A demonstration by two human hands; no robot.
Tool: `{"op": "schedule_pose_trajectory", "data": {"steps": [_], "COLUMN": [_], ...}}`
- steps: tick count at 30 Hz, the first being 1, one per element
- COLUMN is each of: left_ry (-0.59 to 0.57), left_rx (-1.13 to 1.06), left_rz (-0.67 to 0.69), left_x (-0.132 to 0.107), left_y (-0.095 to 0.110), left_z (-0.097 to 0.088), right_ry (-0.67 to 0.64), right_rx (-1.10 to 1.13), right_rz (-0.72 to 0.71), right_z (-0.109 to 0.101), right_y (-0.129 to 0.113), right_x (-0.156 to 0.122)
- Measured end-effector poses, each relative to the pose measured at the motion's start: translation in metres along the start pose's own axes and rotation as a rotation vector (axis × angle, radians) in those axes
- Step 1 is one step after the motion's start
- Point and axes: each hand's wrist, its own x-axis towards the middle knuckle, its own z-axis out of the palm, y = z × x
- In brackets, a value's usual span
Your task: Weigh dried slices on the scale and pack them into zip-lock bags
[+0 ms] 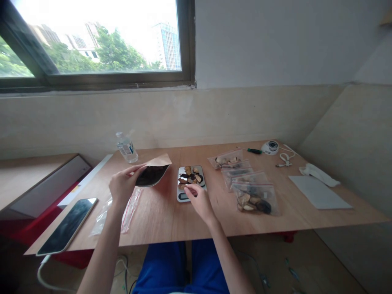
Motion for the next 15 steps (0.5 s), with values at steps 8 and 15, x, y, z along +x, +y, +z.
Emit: {"op": "schedule_pose_trajectory", "data": {"steps": [8, 15], "left_ry": [-0.031, -0.034], "left_rx": [-0.014, -0.004], "left_rz": [0.022, 0.037], "left_x": [-0.003, -0.005], "left_y": [0.0, 0.001], "left_z": [-0.004, -0.004], "right_ry": [0.008, 0.015], "right_rx": [-0.921, -1.046], "right_rz": [-0.407, -0.35], "right_z": [0.011, 0.014], "right_y": [0.025, 0.023], "right_x": [0.023, 0.022]}}
